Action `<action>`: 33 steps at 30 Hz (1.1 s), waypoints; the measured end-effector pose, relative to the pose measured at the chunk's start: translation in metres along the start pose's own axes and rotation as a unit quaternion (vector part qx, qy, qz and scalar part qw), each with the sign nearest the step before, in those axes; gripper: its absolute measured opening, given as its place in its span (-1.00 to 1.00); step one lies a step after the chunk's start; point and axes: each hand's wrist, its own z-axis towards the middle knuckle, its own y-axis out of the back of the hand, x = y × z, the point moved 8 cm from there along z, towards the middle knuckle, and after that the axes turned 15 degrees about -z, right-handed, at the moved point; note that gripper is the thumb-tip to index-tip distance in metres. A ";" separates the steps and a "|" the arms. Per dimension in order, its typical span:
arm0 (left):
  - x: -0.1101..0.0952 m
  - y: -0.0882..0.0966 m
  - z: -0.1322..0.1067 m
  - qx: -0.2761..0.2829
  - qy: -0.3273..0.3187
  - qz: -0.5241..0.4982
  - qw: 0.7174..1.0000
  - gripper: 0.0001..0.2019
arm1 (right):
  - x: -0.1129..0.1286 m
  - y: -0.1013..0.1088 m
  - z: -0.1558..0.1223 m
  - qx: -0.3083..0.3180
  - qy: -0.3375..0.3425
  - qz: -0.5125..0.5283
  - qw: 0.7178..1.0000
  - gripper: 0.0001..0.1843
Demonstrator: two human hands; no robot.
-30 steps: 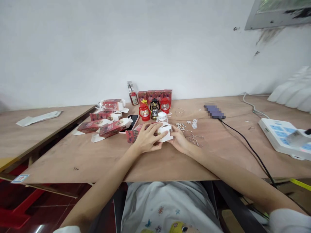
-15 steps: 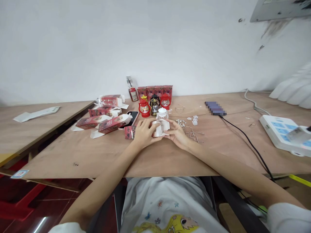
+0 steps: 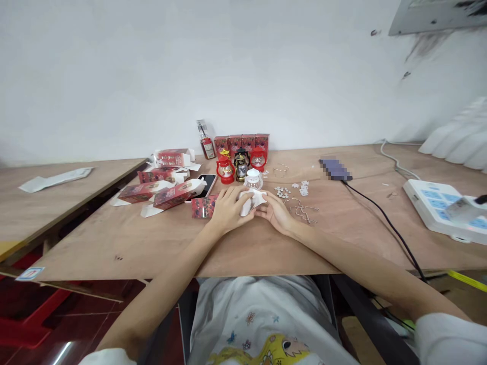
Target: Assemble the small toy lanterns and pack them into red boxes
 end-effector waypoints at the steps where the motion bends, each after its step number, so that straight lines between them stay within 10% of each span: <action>1: 0.000 -0.001 0.000 0.003 0.003 0.002 1.000 -0.74 | -0.001 0.000 0.000 0.002 -0.007 0.004 1.000 -0.79; 33: 0.013 0.000 -0.006 0.023 0.013 -0.098 0.995 -0.51 | 0.013 -0.005 -0.006 0.020 0.083 -0.130 0.988 -0.56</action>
